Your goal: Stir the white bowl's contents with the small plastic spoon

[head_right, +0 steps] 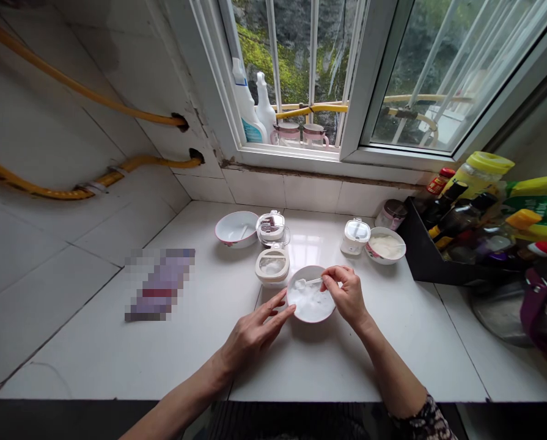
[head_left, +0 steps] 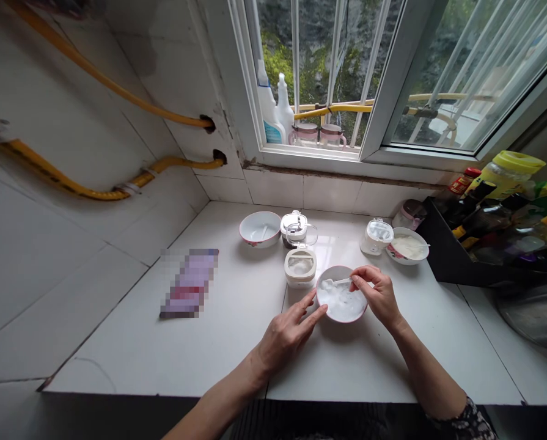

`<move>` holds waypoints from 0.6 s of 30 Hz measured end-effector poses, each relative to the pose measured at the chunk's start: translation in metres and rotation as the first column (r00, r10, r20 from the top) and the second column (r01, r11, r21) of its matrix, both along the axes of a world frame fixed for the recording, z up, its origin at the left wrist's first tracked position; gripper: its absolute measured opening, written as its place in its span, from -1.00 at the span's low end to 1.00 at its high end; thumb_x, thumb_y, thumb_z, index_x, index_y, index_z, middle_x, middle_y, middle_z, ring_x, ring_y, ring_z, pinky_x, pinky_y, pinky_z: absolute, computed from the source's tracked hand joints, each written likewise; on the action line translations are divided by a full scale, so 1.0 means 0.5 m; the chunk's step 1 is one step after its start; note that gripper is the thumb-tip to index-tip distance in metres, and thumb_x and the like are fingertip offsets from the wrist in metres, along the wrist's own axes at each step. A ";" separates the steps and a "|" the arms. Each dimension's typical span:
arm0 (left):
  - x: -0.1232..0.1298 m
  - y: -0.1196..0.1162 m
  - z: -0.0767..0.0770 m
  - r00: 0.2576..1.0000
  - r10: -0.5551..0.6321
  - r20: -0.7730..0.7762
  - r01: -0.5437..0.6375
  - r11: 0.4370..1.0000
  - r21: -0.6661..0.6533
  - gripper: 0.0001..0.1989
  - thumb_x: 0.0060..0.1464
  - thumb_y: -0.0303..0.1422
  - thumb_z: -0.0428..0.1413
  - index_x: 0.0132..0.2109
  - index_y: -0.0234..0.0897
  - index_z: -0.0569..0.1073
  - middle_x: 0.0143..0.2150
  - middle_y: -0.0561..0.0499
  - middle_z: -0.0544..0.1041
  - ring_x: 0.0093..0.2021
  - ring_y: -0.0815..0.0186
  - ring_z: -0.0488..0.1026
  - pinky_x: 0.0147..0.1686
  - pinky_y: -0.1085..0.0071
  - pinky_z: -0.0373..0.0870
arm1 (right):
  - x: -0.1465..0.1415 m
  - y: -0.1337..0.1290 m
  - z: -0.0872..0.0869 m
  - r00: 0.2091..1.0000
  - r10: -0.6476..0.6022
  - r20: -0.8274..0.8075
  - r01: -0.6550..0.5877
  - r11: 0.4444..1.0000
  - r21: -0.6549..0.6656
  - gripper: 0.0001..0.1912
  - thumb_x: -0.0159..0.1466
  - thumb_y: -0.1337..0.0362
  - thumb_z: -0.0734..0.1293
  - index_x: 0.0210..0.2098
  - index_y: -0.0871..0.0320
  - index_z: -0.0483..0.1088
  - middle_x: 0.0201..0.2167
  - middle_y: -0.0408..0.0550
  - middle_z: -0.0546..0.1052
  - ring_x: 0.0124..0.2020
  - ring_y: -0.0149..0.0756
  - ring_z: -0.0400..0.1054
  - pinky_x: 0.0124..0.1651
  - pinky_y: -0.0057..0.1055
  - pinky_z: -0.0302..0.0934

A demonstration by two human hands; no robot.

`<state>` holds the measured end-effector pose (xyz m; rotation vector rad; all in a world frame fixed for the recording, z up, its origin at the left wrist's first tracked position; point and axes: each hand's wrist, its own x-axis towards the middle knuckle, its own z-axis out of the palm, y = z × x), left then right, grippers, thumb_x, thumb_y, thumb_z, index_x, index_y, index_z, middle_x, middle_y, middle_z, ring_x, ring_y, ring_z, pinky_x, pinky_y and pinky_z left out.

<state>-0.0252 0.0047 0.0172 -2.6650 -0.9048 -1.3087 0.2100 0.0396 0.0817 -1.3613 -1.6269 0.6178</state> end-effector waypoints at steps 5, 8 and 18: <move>0.000 0.002 -0.008 1.000 -0.001 0.006 0.001 1.000 0.005 -0.52 0.29 -0.61 -0.02 0.30 -0.25 0.33 0.31 -0.29 0.35 0.09 0.16 0.55 -0.10 0.32 0.63 | 0.006 0.002 0.001 0.999 -0.051 0.004 0.050 0.998 0.038 -0.81 0.22 0.23 0.31 -0.51 0.06 0.47 -0.61 -0.10 0.55 -0.23 -0.10 0.40 -0.08 -0.21 0.22; 0.000 0.002 -0.009 1.000 0.005 0.008 -0.005 1.000 0.018 -0.52 0.29 -0.60 -0.01 0.29 -0.24 0.33 0.30 -0.29 0.36 0.06 0.17 0.56 -0.09 0.33 0.63 | 0.004 0.004 0.000 0.999 -0.049 -0.011 0.049 0.999 0.003 -0.80 0.20 0.24 0.31 -0.55 0.06 0.45 -0.63 -0.11 0.55 -0.26 -0.12 0.41 -0.02 -0.18 0.21; 0.000 0.002 -0.002 1.000 0.002 0.001 -0.002 1.000 0.015 -0.56 0.29 -0.60 -0.02 0.26 -0.28 0.36 0.29 -0.30 0.37 0.06 0.18 0.57 -0.09 0.35 0.62 | 0.002 0.010 0.006 0.934 -0.019 -0.356 -0.048 0.983 -0.180 -0.85 0.12 0.19 0.38 -0.52 0.12 0.47 -0.67 -0.14 0.50 -0.56 -0.29 0.35 -0.33 -0.33 0.28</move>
